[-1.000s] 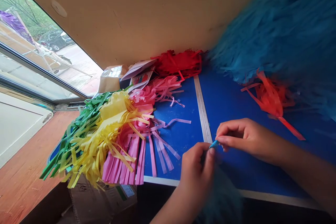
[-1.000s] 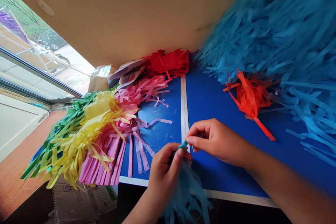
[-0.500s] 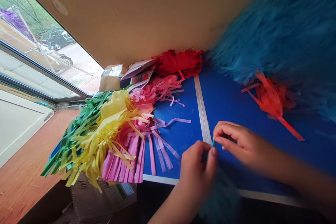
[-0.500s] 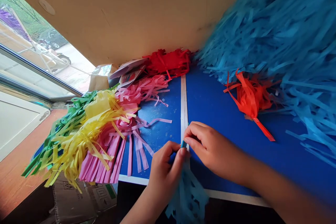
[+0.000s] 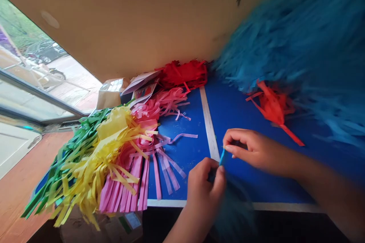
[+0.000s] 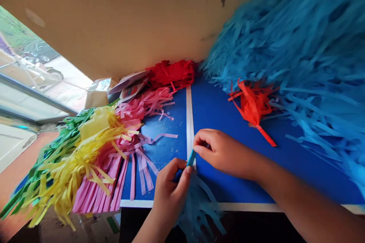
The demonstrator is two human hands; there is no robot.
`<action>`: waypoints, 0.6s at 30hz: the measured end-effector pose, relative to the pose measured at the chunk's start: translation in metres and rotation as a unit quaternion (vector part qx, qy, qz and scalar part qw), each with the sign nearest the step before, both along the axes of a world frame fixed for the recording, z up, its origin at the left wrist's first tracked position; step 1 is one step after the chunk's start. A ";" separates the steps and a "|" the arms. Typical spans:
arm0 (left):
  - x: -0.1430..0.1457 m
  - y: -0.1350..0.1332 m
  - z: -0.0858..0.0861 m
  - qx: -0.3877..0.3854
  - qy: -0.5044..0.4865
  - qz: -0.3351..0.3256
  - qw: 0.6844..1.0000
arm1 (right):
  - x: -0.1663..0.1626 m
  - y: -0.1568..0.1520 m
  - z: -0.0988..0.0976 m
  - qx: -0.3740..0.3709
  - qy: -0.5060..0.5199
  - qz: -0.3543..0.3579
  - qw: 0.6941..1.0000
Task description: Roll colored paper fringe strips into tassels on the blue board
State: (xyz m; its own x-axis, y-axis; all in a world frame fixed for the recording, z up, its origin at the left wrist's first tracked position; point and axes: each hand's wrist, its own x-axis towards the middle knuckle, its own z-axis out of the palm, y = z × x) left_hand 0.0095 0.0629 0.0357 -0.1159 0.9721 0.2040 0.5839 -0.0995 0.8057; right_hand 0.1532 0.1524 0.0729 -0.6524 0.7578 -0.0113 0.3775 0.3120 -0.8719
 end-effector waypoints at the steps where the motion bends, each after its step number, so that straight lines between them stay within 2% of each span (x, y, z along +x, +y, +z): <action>1: -0.001 0.000 -0.001 0.007 0.013 0.000 1.000 | 0.001 0.001 0.004 -0.006 0.005 0.015 1.000; 6: -0.005 -0.001 0.000 0.091 0.075 -0.046 0.992 | 0.009 -0.010 0.031 0.058 0.023 0.024 0.998; 10: 0.002 -0.012 0.009 0.205 0.122 -0.105 0.965 | 0.025 -0.048 0.041 0.061 0.030 -0.049 0.997; 12: 0.012 -0.022 0.012 0.237 0.146 -0.142 0.950 | 0.034 -0.074 0.037 0.022 0.039 -0.092 0.995; 15: 0.025 -0.041 0.009 0.252 0.163 -0.182 0.936 | 0.053 -0.108 0.021 -0.066 0.071 -0.139 0.986; 17: 0.027 -0.058 0.005 0.280 0.166 -0.164 0.931 | 0.073 -0.127 0.009 -0.104 0.105 -0.182 0.972; 18: 0.024 -0.068 0.004 0.299 0.167 -0.144 0.928 | 0.086 -0.134 0.005 -0.099 0.121 -0.231 0.960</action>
